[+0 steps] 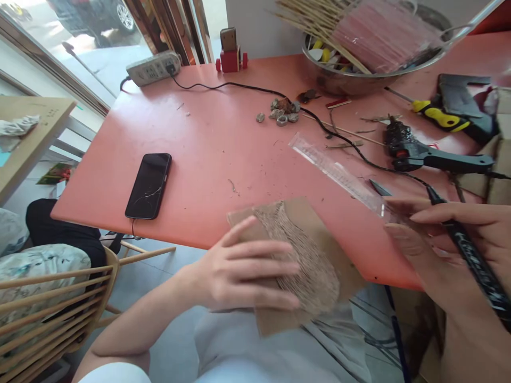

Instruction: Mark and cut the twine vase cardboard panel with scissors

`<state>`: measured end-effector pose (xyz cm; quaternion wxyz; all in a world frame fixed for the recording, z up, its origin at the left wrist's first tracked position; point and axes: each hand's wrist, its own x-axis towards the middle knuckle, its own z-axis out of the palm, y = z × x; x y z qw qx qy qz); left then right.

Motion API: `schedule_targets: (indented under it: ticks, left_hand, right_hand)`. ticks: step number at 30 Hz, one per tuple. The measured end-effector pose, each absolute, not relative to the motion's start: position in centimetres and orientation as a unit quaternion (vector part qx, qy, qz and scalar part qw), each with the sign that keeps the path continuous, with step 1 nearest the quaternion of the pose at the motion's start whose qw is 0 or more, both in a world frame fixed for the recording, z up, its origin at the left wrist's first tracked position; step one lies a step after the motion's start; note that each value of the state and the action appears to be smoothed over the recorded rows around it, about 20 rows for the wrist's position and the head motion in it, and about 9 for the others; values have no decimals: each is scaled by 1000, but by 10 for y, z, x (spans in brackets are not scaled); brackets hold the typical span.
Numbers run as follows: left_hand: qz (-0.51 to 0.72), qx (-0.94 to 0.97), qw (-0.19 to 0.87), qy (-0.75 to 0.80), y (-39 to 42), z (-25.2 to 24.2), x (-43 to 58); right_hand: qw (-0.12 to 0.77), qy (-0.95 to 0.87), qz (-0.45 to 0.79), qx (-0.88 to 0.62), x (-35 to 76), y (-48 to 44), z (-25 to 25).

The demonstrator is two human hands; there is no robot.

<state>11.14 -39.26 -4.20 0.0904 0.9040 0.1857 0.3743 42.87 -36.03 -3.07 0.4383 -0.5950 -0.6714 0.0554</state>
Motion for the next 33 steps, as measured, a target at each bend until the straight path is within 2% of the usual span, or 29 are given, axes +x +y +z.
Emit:
schedule_targets:
  ticks: [3,6,8,11,13,20,24,26,28,30,33]
  left_hand:
    - [279,915,152,249,-381,-36,85]
    - [279,902,234,231,-370,-29,69]
    - [309,879,254,261,-361,-24,66]
    - [316,844,180,394,-339,-19,65]
    - [249,840,149,459,-320,-18,65]
    - [56,857,105,501,-277,-18,72]
    - [-18,832,26,554,-278,-1,63]
    - [-11,776,-61,628,-281,12,54]
    - [70,700,-141,697,-289,21,51]
    - [150,711,-152,670,-301,22,60]
    - [158,899,0,408,-324,3,100]
  right_hand:
    - [449,-709,32,-542,422,-358,-27]
    - [427,-744,15,-514,419,-358,-25]
    - [410,-755,18,-510,418,-358,-26]
    - [408,-763,21,-501,415,-358,-29]
    - [409,-768,19,-493,413,-356,-31]
    - [392,-780,42,-486,412,-355,-33]
    - [389,-779,31,-491,418,-355,-36]
    - [400,-775,30,-489,421,-353,-37]
    - [409,-765,32,-496,423,-350,-35]
    - [420,-745,35,-517,420,-346,-30]
    - [440,-705,38,-554,414,-341,-23]
